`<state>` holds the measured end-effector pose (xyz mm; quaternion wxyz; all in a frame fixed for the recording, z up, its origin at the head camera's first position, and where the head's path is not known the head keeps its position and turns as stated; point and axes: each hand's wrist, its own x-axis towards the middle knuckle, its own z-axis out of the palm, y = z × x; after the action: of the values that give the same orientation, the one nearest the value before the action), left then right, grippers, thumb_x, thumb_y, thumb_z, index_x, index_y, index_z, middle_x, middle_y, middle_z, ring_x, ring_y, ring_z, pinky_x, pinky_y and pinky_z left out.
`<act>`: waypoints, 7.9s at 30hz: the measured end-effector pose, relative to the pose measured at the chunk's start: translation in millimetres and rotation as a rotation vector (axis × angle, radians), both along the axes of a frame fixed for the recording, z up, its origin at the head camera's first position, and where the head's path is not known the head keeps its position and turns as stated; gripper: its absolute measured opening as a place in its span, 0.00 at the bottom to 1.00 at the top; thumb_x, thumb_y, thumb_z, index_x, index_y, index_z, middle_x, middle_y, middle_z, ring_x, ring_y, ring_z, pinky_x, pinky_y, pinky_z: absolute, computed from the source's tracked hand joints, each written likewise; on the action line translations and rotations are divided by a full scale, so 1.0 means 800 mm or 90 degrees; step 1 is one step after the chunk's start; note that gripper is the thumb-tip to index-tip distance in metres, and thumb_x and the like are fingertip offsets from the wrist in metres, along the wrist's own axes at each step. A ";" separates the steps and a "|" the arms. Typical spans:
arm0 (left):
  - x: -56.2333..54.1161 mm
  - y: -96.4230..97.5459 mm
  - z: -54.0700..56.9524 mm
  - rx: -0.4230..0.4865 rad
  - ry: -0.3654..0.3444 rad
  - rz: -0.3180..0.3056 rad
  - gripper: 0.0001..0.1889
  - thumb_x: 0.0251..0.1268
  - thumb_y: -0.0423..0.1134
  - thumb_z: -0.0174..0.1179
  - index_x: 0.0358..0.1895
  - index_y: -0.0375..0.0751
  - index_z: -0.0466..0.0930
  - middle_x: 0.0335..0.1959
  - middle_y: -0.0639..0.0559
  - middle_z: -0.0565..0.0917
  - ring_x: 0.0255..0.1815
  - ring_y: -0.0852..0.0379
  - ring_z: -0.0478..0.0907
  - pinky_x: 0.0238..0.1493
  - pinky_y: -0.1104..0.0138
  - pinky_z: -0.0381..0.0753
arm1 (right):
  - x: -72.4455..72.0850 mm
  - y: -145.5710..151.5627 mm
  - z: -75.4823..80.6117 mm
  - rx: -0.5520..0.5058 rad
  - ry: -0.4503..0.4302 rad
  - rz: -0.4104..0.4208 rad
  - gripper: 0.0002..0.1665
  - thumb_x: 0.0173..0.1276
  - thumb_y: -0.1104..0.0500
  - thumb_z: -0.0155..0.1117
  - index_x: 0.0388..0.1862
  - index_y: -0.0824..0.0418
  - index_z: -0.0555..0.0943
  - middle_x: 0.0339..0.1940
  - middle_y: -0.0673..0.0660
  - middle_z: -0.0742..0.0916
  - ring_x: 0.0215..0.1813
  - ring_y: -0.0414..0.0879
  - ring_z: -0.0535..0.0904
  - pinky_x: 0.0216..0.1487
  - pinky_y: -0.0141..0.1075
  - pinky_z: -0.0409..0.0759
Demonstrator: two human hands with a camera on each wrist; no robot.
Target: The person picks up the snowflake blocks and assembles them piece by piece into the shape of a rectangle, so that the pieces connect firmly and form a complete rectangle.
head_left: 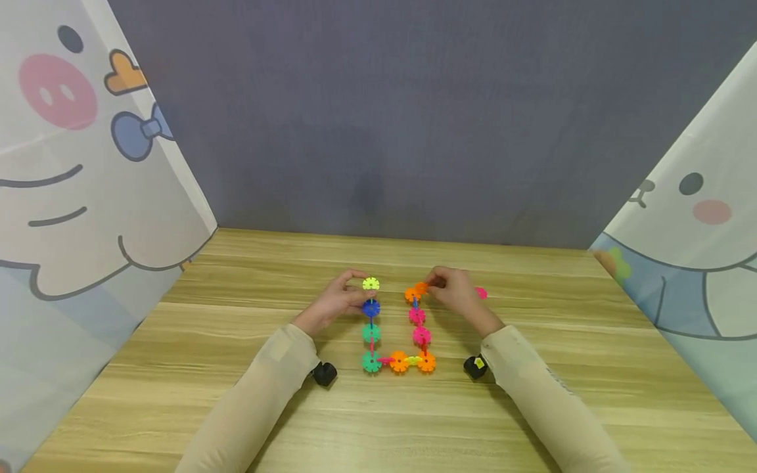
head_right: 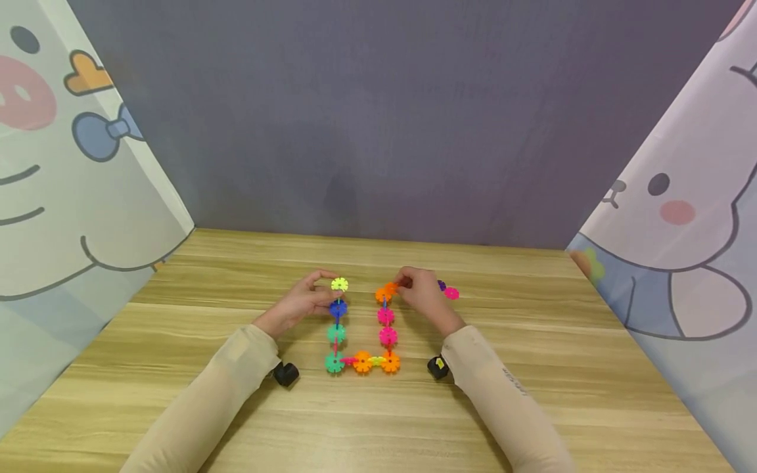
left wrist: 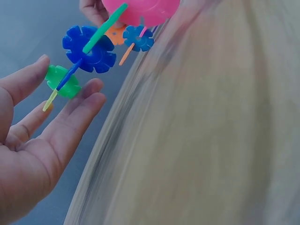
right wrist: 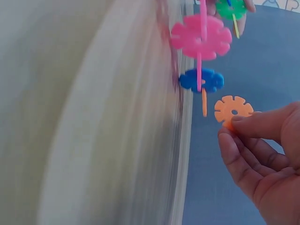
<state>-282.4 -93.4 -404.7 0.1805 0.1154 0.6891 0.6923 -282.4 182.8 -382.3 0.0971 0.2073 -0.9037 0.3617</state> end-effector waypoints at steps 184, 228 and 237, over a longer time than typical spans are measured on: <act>-0.004 0.010 0.007 -0.003 -0.086 -0.049 0.28 0.78 0.36 0.51 0.76 0.37 0.57 0.60 0.35 0.79 0.56 0.48 0.80 0.42 0.69 0.76 | -0.057 0.111 -0.001 0.157 -0.204 -0.080 0.22 0.59 0.59 0.75 0.47 0.74 0.85 0.42 0.66 0.88 0.46 0.59 0.82 0.50 0.50 0.80; -0.012 0.018 0.002 0.012 -0.071 -0.007 0.27 0.77 0.36 0.55 0.72 0.32 0.60 0.55 0.33 0.82 0.51 0.47 0.84 0.45 0.66 0.81 | -0.030 0.059 -0.001 -0.080 -0.199 -0.076 0.12 0.63 0.70 0.68 0.43 0.77 0.85 0.36 0.69 0.88 0.26 0.50 0.86 0.28 0.36 0.85; -0.013 0.017 0.000 0.004 -0.058 -0.014 0.27 0.77 0.37 0.55 0.72 0.32 0.60 0.54 0.34 0.83 0.52 0.46 0.83 0.46 0.65 0.81 | -0.025 0.046 -0.001 -0.182 -0.277 -0.053 0.16 0.69 0.69 0.65 0.51 0.79 0.81 0.43 0.71 0.87 0.31 0.50 0.87 0.35 0.39 0.86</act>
<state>-292.7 -80.2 -404.7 0.2189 0.0923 0.6767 0.6969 -302.1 219.7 -383.4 -0.0563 0.0711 -0.8507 0.5177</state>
